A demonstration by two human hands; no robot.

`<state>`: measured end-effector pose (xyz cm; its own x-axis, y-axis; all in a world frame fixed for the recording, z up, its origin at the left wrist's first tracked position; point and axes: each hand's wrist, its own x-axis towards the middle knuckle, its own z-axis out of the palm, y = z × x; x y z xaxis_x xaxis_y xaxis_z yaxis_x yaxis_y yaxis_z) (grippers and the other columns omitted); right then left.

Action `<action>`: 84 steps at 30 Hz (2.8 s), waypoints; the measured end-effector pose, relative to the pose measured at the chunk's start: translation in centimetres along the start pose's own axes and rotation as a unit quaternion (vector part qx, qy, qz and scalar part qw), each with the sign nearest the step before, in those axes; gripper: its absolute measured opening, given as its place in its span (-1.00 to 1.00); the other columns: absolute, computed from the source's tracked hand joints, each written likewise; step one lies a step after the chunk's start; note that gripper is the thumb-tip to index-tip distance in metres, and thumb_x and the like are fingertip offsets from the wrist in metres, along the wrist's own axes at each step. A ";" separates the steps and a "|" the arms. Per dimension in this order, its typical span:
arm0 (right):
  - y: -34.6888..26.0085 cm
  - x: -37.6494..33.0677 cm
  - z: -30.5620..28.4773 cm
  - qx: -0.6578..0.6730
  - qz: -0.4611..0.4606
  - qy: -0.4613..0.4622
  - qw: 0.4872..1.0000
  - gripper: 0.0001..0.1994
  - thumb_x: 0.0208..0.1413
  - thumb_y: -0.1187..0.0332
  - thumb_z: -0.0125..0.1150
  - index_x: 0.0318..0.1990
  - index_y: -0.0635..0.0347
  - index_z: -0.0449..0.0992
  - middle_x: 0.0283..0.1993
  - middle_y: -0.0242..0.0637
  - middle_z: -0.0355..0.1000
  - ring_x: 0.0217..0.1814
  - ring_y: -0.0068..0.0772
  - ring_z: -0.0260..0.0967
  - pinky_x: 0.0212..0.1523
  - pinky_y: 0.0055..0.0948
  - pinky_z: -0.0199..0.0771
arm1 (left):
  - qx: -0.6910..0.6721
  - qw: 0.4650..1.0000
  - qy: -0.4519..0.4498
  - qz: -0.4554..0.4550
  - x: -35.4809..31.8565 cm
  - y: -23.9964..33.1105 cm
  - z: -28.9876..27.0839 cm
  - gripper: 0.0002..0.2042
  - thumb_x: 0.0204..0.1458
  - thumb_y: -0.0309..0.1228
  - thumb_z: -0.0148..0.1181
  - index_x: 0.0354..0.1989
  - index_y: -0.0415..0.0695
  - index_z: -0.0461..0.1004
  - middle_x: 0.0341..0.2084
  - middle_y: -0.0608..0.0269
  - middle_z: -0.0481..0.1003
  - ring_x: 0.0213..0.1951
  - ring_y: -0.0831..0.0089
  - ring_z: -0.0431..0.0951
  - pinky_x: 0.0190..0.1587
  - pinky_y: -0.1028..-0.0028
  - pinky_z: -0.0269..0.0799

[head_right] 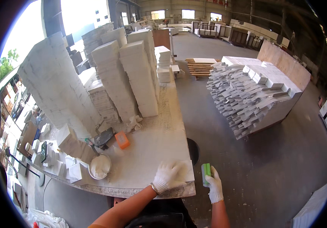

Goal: The person applies a white paste to small square stone tiles using a metal putty knife, then scrapes and smooths the surface. They also use a green sponge to wipe the tile edges and surface. The person handles multiple tiles one at a time, repeating the application and cleaning steps.

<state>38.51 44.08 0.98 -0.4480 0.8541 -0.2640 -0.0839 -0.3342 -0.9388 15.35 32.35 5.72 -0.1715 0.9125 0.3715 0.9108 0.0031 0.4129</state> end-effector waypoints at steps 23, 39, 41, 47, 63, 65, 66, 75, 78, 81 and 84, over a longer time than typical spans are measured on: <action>-2.3 2.5 5.1 -0.009 -0.054 -0.045 0.997 -0.23 0.13 0.28 0.24 0.49 0.35 0.16 0.44 -0.20 0.27 0.44 -0.41 0.23 0.38 -0.41 0.24 | -0.076 0.997 0.002 0.001 -0.1 -1.3 0.4 -0.16 -0.44 -0.04 0.55 0.16 -0.04 0.45 0.19 0.12 0.40 0.28 0.02 0.34 0.26 -0.05 0.23; -1.6 4.2 6.5 -0.087 -0.075 -0.052 0.992 -0.32 0.17 0.36 0.25 0.45 0.36 0.23 0.40 -0.21 0.33 0.39 -0.45 0.26 0.38 -0.43 0.23 | -0.086 0.996 0.022 0.008 0.3 -1.6 0.0 -0.25 -0.47 -0.07 0.51 0.06 -0.04 0.51 0.09 0.15 0.45 0.17 0.08 0.40 0.19 0.09 0.29; -1.4 5.0 6.2 -0.070 -0.059 -0.046 0.995 -0.32 0.17 0.37 0.25 0.45 0.36 0.24 0.40 -0.21 0.33 0.39 -0.44 0.26 0.38 -0.43 0.23 | -0.090 0.996 0.023 0.007 0.3 -1.8 0.2 -0.25 -0.47 -0.08 0.52 0.06 -0.03 0.51 0.09 0.15 0.45 0.17 0.07 0.40 0.18 0.10 0.30; -3.4 3.4 7.6 -0.082 -0.074 -0.056 0.992 -0.34 0.18 0.38 0.26 0.43 0.36 0.27 0.38 -0.22 0.35 0.38 -0.43 0.28 0.37 -0.45 0.24 | -0.097 0.995 0.031 0.003 0.2 -1.8 0.0 -0.26 -0.46 -0.10 0.51 0.05 -0.03 0.51 0.08 0.17 0.45 0.12 0.08 0.42 0.16 0.09 0.31; -1.9 4.6 6.7 -0.094 -0.053 -0.021 0.994 -0.37 0.17 0.36 0.24 0.40 0.35 0.32 0.35 -0.24 0.39 0.35 -0.42 0.32 0.35 -0.42 0.27 | -0.086 0.996 0.039 0.001 0.0 -1.9 0.5 -0.23 -0.47 -0.10 0.55 0.08 -0.03 0.50 0.13 0.13 0.43 0.21 0.05 0.38 0.24 0.04 0.27; -2.4 4.2 6.9 -0.054 -0.070 -0.017 0.996 -0.36 0.16 0.37 0.24 0.41 0.36 0.31 0.36 -0.23 0.38 0.35 -0.42 0.32 0.36 -0.43 0.26 | -0.092 0.994 0.052 0.006 -0.1 -2.0 0.9 -0.24 -0.47 -0.10 0.55 0.07 -0.04 0.50 0.14 0.13 0.43 0.22 0.05 0.37 0.24 0.05 0.27; -3.1 3.8 7.3 -0.055 -0.081 -0.026 0.995 -0.35 0.17 0.37 0.24 0.42 0.38 0.29 0.37 -0.22 0.37 0.35 -0.43 0.32 0.37 -0.45 0.24 | -0.094 0.995 0.039 0.000 -0.2 -2.0 0.7 -0.25 -0.46 -0.10 0.55 0.06 -0.04 0.51 0.14 0.12 0.43 0.22 0.05 0.38 0.25 0.05 0.27; -2.4 4.5 6.9 -0.089 -0.052 -0.027 0.994 -0.36 0.18 0.39 0.26 0.42 0.37 0.29 0.38 -0.22 0.36 0.35 -0.44 0.31 0.36 -0.46 0.26 | -0.073 0.997 0.039 -0.007 -0.2 -1.9 1.0 -0.28 -0.45 -0.12 0.53 0.05 -0.01 0.52 0.14 0.15 0.43 0.21 0.05 0.39 0.24 0.05 0.28; -4.3 2.8 8.7 -0.088 -0.092 -0.037 0.991 -0.34 0.18 0.35 0.27 0.43 0.35 0.28 0.39 -0.22 0.35 0.36 -0.42 0.30 0.37 -0.44 0.24 | -0.100 0.994 0.031 -0.006 -0.1 -1.9 0.6 -0.28 -0.44 -0.11 0.53 0.05 -0.01 0.52 0.15 0.17 0.43 0.22 0.07 0.39 0.25 0.04 0.27; -3.2 3.6 8.4 -0.126 -0.104 -0.039 0.986 -0.35 0.19 0.33 0.26 0.43 0.34 0.28 0.38 -0.21 0.35 0.37 -0.42 0.29 0.37 -0.43 0.24 | -0.087 0.996 0.036 -0.004 0.0 -1.9 0.4 -0.28 -0.43 -0.11 0.52 0.06 -0.01 0.51 0.15 0.17 0.44 0.21 0.08 0.40 0.25 0.03 0.27; -2.7 4.7 7.2 -0.128 -0.060 -0.027 0.990 -0.36 0.19 0.33 0.26 0.42 0.34 0.30 0.37 -0.22 0.37 0.36 -0.45 0.28 0.36 -0.45 0.25 | -0.078 0.996 0.033 0.002 -0.1 -2.0 0.6 -0.28 -0.43 -0.11 0.52 0.06 -0.01 0.51 0.13 0.17 0.44 0.19 0.09 0.41 0.23 0.03 0.28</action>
<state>30.24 46.12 3.83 -0.4955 0.8570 -0.1412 0.0863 -0.1132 -0.9898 13.74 32.50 4.38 -0.1975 0.8831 0.4255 0.8427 -0.0688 0.5340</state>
